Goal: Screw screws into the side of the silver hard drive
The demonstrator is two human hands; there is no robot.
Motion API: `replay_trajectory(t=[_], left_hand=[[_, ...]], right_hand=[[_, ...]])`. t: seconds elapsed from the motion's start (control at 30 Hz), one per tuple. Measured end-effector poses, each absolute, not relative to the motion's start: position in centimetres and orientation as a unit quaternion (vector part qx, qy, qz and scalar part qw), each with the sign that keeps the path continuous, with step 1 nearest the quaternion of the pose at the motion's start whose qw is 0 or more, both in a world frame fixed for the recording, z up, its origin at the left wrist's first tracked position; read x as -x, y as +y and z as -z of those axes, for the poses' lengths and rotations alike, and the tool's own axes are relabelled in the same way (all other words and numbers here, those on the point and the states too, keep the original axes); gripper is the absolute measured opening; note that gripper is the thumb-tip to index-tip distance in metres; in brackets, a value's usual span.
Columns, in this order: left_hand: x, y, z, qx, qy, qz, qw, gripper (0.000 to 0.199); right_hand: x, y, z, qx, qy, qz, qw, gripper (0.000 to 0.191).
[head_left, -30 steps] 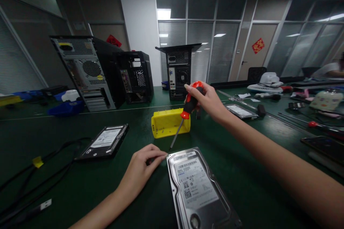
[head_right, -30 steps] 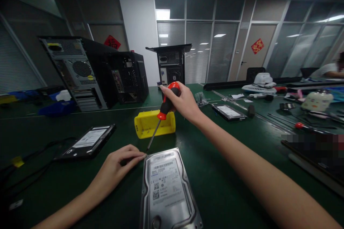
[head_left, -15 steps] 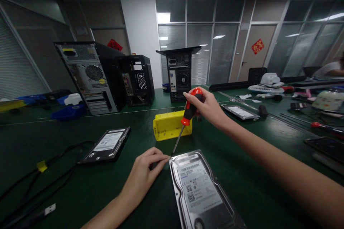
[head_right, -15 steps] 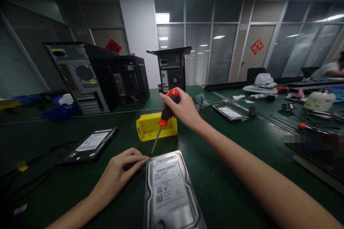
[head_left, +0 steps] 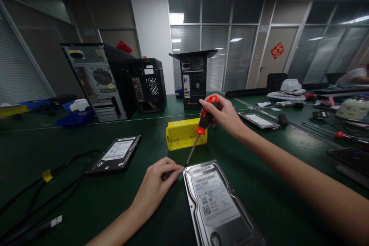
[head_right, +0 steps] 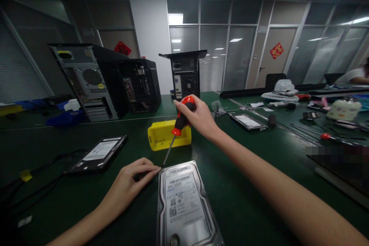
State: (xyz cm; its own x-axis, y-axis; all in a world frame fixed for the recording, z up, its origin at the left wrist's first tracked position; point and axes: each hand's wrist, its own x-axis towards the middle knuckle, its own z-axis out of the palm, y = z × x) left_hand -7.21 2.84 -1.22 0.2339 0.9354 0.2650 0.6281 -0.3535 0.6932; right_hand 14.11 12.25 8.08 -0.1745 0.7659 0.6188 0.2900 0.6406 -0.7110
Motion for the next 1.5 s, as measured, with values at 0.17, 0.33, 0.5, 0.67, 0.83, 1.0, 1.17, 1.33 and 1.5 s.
replay_trajectory(t=[0.17, 0.33, 0.5, 0.67, 0.83, 1.0, 1.17, 1.33, 1.5], left_hand=[[7.1, 2.9, 1.0, -0.75, 0.52, -0.335, 0.235, 0.024], [7.3, 3.2, 1.1, -0.745, 0.52, -0.334, 0.252, 0.025], [7.6, 3.4, 1.4, -0.74, 0.519, -0.333, 0.269, 0.025], [7.7, 3.5, 1.4, -0.736, 0.522, -0.329, 0.28, 0.025], [7.7, 3.5, 1.5, -0.731, 0.526, -0.33, 0.282, 0.025], [7.6, 3.6, 1.5, -0.731, 0.522, -0.335, 0.284, 0.024], [7.6, 3.6, 1.4, -0.726, 0.527, -0.335, 0.288, 0.025], [7.7, 3.7, 1.7, -0.731, 0.507, -0.339, 0.305, 0.026], [7.7, 3.9, 1.9, -0.733, 0.5, -0.344, 0.308, 0.025]], right_hand=[[-13.9, 12.0, -8.2, 0.358, -0.73, -0.236, 0.532, 0.036], [-13.7, 11.9, -8.2, 0.363, -0.728, -0.219, 0.539, 0.035], [-13.7, 12.1, -8.1, 0.362, -0.729, -0.214, 0.541, 0.037], [-13.7, 12.1, -8.1, 0.353, -0.735, -0.203, 0.543, 0.037], [-13.7, 11.9, -8.1, 0.35, -0.735, -0.21, 0.542, 0.037], [-13.6, 11.9, -8.1, 0.347, -0.733, -0.22, 0.542, 0.037], [-13.7, 11.9, -8.1, 0.351, -0.732, -0.215, 0.543, 0.037], [-13.6, 11.8, -8.1, 0.344, -0.727, -0.231, 0.547, 0.037], [-13.5, 11.7, -8.1, 0.338, -0.729, -0.238, 0.546, 0.037]])
